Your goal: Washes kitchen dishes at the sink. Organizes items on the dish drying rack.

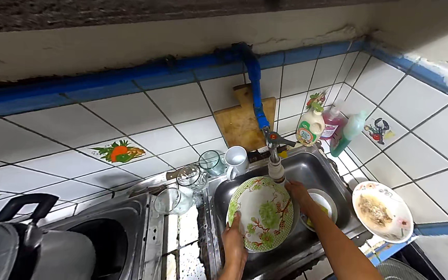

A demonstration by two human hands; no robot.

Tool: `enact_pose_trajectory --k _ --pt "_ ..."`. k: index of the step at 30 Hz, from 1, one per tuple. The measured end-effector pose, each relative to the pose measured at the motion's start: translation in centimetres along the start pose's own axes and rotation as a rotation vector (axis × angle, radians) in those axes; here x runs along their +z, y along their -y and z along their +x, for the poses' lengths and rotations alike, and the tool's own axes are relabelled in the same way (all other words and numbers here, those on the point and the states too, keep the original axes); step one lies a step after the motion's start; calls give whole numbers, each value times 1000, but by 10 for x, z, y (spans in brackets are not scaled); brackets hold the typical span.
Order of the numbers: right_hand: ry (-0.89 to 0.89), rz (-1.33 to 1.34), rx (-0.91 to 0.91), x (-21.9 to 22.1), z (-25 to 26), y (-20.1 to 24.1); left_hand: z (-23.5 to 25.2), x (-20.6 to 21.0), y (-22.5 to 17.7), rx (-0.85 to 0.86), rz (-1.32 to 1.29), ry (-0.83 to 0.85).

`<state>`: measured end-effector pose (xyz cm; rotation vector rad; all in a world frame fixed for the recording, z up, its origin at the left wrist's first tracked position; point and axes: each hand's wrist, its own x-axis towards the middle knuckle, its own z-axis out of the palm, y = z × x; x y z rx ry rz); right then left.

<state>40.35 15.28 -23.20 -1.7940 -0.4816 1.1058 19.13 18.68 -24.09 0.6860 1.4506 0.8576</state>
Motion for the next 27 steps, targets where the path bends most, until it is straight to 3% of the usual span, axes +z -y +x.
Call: enact_pose_trajectory --k 7,14,17,21,23,27 --pt "-1 99 24 4 -1 -3 9 1 10 3 -178 103" --pt "19 -189 -75 14 -3 8 24 -17 18 -418 -451 397" --pt "5 -220 -176 19 -2 6 27 -18 28 -431 -458 385" --pt "-230 -133 -420 27 -6 14 29 -18 32 -373 -330 280" --pt "-245 93 -300 29 -7 26 26 -17 26 -336 -228 253" --pt "24 571 142 29 -15 44 20 -11 22 -335 -96 244"
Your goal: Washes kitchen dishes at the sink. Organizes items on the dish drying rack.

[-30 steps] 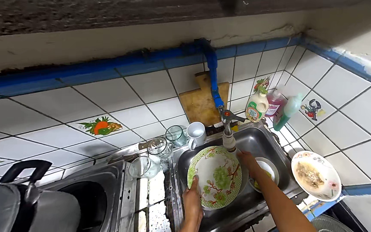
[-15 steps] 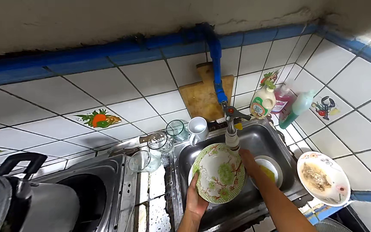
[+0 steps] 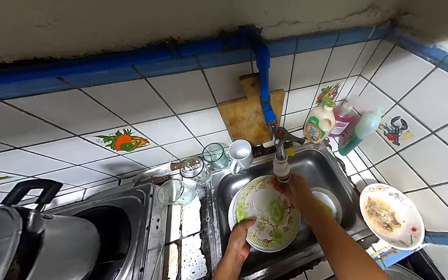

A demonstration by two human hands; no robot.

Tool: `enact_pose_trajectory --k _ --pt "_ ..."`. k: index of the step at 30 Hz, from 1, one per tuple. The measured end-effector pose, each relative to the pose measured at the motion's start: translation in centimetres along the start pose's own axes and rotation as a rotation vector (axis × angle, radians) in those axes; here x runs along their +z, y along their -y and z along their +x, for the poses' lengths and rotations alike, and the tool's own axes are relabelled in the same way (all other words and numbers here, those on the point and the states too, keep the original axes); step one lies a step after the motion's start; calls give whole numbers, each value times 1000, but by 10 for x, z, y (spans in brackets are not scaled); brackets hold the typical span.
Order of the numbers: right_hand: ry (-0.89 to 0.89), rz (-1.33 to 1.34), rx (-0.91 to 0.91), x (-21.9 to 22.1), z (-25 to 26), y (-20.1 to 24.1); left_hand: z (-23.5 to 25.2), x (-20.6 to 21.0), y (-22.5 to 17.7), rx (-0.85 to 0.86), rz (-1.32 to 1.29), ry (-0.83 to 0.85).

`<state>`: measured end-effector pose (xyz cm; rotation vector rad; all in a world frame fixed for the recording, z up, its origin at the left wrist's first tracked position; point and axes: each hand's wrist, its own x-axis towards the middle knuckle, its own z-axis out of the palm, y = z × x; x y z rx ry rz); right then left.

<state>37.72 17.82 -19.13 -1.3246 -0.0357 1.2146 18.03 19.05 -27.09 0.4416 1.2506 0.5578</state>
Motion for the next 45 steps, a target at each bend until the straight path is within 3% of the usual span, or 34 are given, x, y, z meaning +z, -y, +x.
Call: enact_pose_trajectory --k 4,9,14,23,28,35,38,42,45 --pt "121 92 133 -1 -3 3 -4 24 -2 23 189 -10" --pt "173 221 201 -4 -3 3 -1 60 -9 105 334 104" --pt "260 -47 219 -11 -17 18 1 90 -11 228 482 241" --pt "150 -487 100 -26 -45 67 6 131 -8 517 541 528" --pt "50 -886 -40 -26 -69 89 -4 123 -20 696 899 466" --pt "-100 -1115 -760 5 -98 110 -16 99 -22 1002 942 479" --pt "-93 -1134 -792 27 -114 110 -24 81 -26 1086 1014 536" --pt "-229 -1213 -738 52 -129 93 -39 57 -40 1229 1105 586" --pt "-116 -1268 -615 64 -143 81 -55 45 -59 1284 1159 619"
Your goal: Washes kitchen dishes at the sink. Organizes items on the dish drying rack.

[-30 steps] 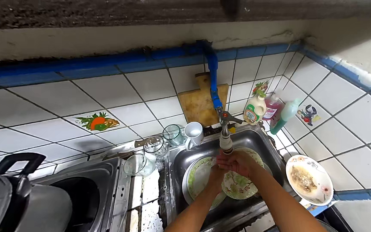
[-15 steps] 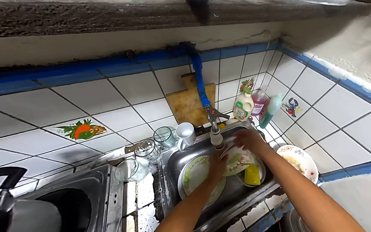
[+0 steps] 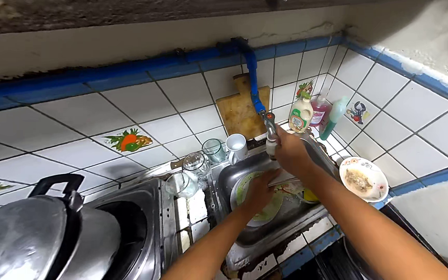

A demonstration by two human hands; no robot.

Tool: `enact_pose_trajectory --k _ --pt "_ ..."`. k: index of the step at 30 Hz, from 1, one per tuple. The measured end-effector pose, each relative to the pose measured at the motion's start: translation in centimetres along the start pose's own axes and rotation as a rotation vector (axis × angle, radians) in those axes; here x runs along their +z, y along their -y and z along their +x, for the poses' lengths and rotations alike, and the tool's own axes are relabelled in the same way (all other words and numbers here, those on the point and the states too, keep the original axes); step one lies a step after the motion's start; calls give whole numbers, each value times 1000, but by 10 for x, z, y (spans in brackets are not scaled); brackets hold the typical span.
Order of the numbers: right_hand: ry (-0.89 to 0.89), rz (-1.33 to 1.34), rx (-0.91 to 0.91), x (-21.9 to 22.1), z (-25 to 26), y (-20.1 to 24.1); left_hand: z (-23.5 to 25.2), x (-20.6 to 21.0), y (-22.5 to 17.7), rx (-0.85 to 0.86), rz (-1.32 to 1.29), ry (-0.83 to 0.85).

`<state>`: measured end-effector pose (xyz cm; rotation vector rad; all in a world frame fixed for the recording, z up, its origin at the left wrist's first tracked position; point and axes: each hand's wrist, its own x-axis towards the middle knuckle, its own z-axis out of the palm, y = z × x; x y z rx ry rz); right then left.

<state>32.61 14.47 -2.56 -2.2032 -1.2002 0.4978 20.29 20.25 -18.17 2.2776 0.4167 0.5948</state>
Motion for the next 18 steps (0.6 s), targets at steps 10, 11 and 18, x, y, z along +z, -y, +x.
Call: enact_pose_trajectory --k 10,11,18 --pt "-439 272 32 36 -76 -102 -19 -70 -11 205 74 -41" --pt "-497 290 42 48 -86 -108 -21 -75 -12 210 60 -63" --pt "-684 487 20 90 -105 -100 -35 -90 -8 277 -122 -261"
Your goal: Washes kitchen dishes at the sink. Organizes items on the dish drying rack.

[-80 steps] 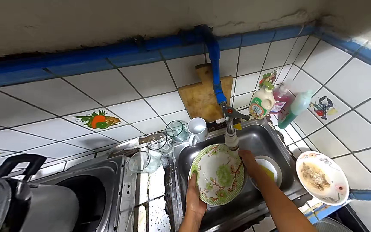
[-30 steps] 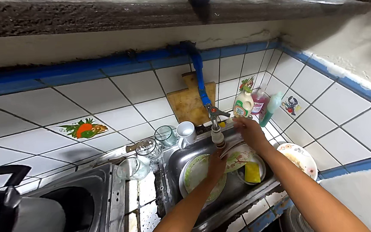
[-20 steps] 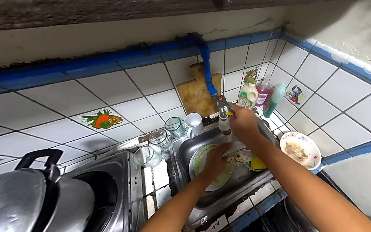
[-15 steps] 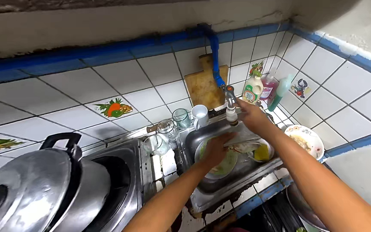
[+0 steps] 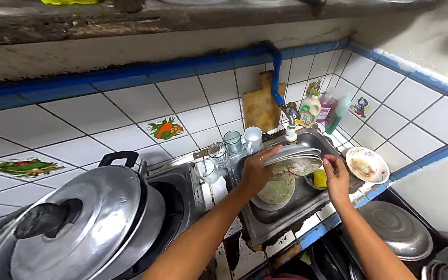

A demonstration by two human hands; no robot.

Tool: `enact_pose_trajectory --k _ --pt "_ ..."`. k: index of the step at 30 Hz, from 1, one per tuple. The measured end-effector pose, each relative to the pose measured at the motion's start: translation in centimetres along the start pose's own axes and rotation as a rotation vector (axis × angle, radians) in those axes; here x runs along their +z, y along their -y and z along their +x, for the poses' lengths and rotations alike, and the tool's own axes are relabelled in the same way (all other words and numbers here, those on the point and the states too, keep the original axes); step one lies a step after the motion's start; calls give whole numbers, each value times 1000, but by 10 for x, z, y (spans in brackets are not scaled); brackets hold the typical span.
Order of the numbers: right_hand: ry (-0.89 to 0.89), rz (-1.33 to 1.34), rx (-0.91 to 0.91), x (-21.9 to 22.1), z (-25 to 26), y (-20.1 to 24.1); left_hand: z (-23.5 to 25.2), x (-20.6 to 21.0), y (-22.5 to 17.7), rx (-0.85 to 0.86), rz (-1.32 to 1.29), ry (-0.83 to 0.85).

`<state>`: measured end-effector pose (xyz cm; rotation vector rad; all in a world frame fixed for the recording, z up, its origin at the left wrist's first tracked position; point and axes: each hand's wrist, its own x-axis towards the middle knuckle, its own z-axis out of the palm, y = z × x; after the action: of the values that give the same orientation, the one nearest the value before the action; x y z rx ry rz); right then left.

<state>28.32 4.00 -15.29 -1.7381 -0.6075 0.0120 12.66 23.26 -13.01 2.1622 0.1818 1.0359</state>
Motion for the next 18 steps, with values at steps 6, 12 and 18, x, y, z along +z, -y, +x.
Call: enact_pose_trajectory --k 6,12,18 --pt "3 15 -27 17 -18 4 -13 -10 -6 -371 -394 -179" --pt "140 275 122 37 -26 28 -24 2 0 -874 -834 -451" --pt "269 396 345 41 -19 65 -50 26 0 -1024 -1245 -529"
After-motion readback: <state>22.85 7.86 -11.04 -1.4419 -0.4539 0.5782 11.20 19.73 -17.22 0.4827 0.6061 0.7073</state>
